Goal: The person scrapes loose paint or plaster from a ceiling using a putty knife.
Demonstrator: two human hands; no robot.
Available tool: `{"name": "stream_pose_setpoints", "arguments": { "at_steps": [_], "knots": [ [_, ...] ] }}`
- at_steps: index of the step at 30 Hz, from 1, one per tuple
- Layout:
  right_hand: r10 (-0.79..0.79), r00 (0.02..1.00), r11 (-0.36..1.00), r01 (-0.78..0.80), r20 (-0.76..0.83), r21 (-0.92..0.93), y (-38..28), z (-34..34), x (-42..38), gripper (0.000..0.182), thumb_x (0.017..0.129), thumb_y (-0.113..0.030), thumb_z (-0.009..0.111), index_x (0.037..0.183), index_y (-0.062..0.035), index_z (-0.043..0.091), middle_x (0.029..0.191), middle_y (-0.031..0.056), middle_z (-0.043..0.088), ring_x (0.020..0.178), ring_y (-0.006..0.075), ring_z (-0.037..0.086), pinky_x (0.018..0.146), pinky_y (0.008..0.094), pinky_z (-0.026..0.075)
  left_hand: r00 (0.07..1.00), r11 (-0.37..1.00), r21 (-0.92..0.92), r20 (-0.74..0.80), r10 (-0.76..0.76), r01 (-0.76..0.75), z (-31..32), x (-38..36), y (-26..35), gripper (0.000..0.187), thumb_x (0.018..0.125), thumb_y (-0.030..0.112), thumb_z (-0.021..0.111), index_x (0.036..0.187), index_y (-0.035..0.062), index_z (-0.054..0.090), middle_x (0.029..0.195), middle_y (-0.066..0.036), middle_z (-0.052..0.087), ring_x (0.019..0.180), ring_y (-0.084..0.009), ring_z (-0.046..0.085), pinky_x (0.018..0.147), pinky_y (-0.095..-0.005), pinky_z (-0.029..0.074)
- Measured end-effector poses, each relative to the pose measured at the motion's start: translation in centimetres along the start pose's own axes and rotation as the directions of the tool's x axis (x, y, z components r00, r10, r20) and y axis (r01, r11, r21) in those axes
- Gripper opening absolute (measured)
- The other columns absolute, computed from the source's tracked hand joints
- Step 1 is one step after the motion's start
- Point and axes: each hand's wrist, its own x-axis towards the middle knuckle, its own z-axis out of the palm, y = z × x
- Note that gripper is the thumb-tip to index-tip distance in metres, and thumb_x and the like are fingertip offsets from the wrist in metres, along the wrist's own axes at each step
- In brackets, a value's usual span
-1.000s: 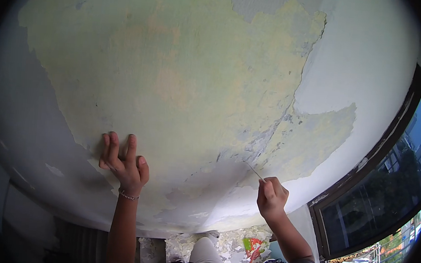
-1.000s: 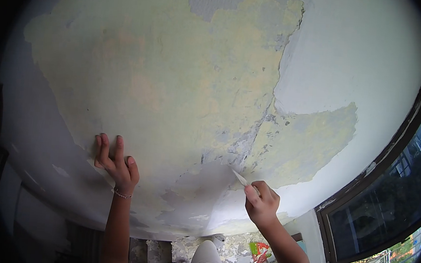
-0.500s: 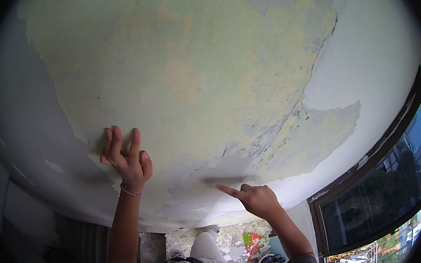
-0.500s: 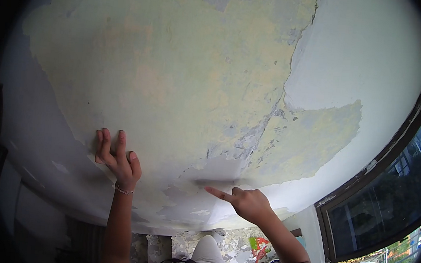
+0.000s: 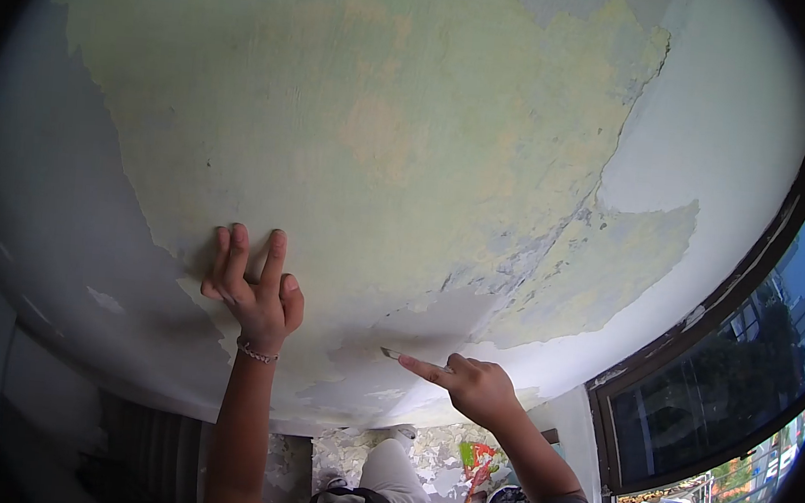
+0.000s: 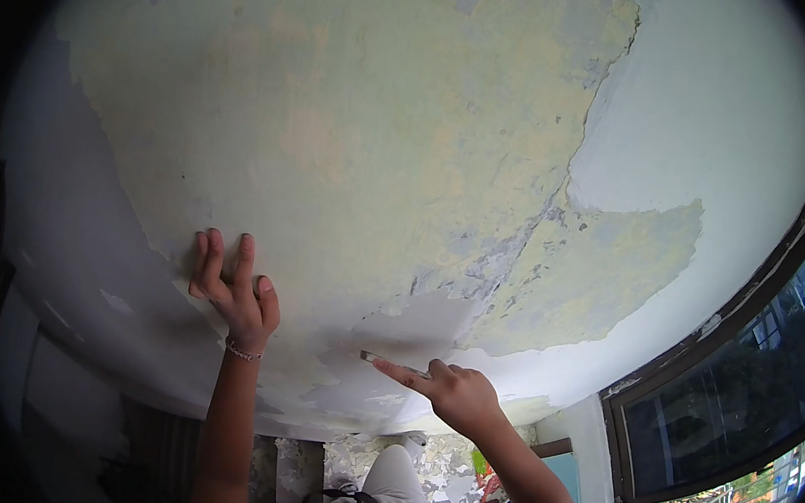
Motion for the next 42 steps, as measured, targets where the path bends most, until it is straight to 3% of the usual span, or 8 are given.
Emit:
{"name": "stream_pose_setpoints", "arguments": {
  "at_steps": [8,13,17,27,31,34,38,42],
  "knots": [
    [0.021,0.656,0.932,0.260,-0.755,0.251,1.9,0.5,0.2,0.081,0.076,0.009,0.067,0.144,-0.0303,0.048,0.082,0.0075,0.063,0.055,0.0210,0.061,0.043,0.0324,0.048,1.000,1.000,-0.010,-0.006,0.002,-0.002,-0.2,-0.1,0.1,0.044,0.100,0.024,0.039,0.132,0.0027,0.059,0.148,-0.020,0.039,0.136,-0.0383,0.035,0.106,-0.0440,0.025],
    [0.090,0.936,0.995,-0.071,-0.341,0.068,2.1,1.7,1.3,0.067,0.087,0.002,0.061,0.145,-0.0272,0.045,0.080,0.0066,0.062,0.054,0.0235,0.060,0.046,0.0348,0.050,1.000,1.000,-0.016,-0.018,0.006,-0.006,-0.1,0.0,0.0,0.044,0.099,0.025,0.040,0.133,0.0056,0.060,0.150,-0.019,0.039,0.138,-0.0357,0.036,0.104,-0.0417,0.023],
    [-0.114,0.957,0.980,0.152,-0.268,0.128,2.0,0.6,0.8,0.075,0.080,0.002,0.064,0.145,-0.0302,0.044,0.080,0.0054,0.060,0.056,0.0235,0.060,0.047,0.0346,0.050,1.000,1.000,-0.015,-0.021,0.006,-0.006,-0.2,-0.1,0.0,0.044,0.098,0.025,0.041,0.133,0.0060,0.060,0.150,-0.019,0.039,0.138,-0.0348,0.037,0.103,-0.0415,0.024],
    [-0.022,0.561,0.930,0.315,-0.828,0.189,3.8,1.2,0.1,0.111,0.092,0.007,0.053,0.147,-0.0378,-0.032,0.080,0.0107,0.061,0.049,0.0157,0.053,0.044,0.0275,0.048,0.999,1.000,-0.027,-0.031,-0.008,0.007,-0.2,-0.1,0.0,0.043,0.097,0.025,0.042,0.131,0.0070,0.061,0.148,-0.019,0.042,0.137,-0.0335,0.038,0.101,-0.0397,0.024],
    [-0.009,0.551,0.914,0.343,-0.834,0.216,3.4,1.5,-0.1,0.048,0.089,-0.030,0.051,0.130,-0.0114,0.033,0.075,0.0110,0.061,0.054,0.0198,0.057,0.048,0.0291,0.048,0.999,1.000,-0.029,-0.039,-0.012,0.011,-0.1,-0.2,0.0,0.042,0.097,0.024,0.042,0.131,0.0078,0.062,0.147,-0.018,0.042,0.136,-0.0330,0.039,0.100,-0.0387,0.024],
    [0.070,0.735,0.866,0.291,-0.675,0.406,3.7,2.0,-1.5,0.093,0.074,-0.089,0.035,0.094,-0.0007,0.058,0.074,0.0104,0.063,0.059,0.0249,0.062,0.053,0.0324,0.049,0.999,1.000,-0.025,-0.044,-0.009,0.008,0.0,-0.2,0.1,0.043,0.097,0.024,0.042,0.131,0.0080,0.062,0.147,-0.018,0.042,0.136,-0.0327,0.040,0.100,-0.0386,0.024],
    [0.029,0.853,0.997,0.014,-0.522,0.079,2.0,0.8,1.9,0.034,0.086,-0.002,0.060,0.116,-0.0146,0.062,0.073,0.0059,0.056,0.051,0.0217,0.057,0.047,0.0327,0.048,0.999,1.000,-0.022,-0.042,-0.013,0.012,-0.1,-0.1,0.1,0.043,0.096,0.024,0.043,0.131,0.0075,0.062,0.147,-0.018,0.042,0.136,-0.0327,0.040,0.100,-0.0386,0.024],
    [-0.114,0.990,0.993,0.114,-0.084,0.001,0.3,-0.6,2.0,0.067,0.077,0.007,0.063,0.131,-0.0309,0.054,0.078,0.0049,0.057,0.052,0.0211,0.056,0.046,0.0349,0.048,0.999,1.000,-0.018,-0.048,-0.003,0.002,0.0,-0.2,0.1,0.043,0.096,0.023,0.043,0.131,0.0069,0.061,0.147,-0.018,0.042,0.136,-0.0328,0.040,0.100,-0.0386,0.024]
  ]
}}
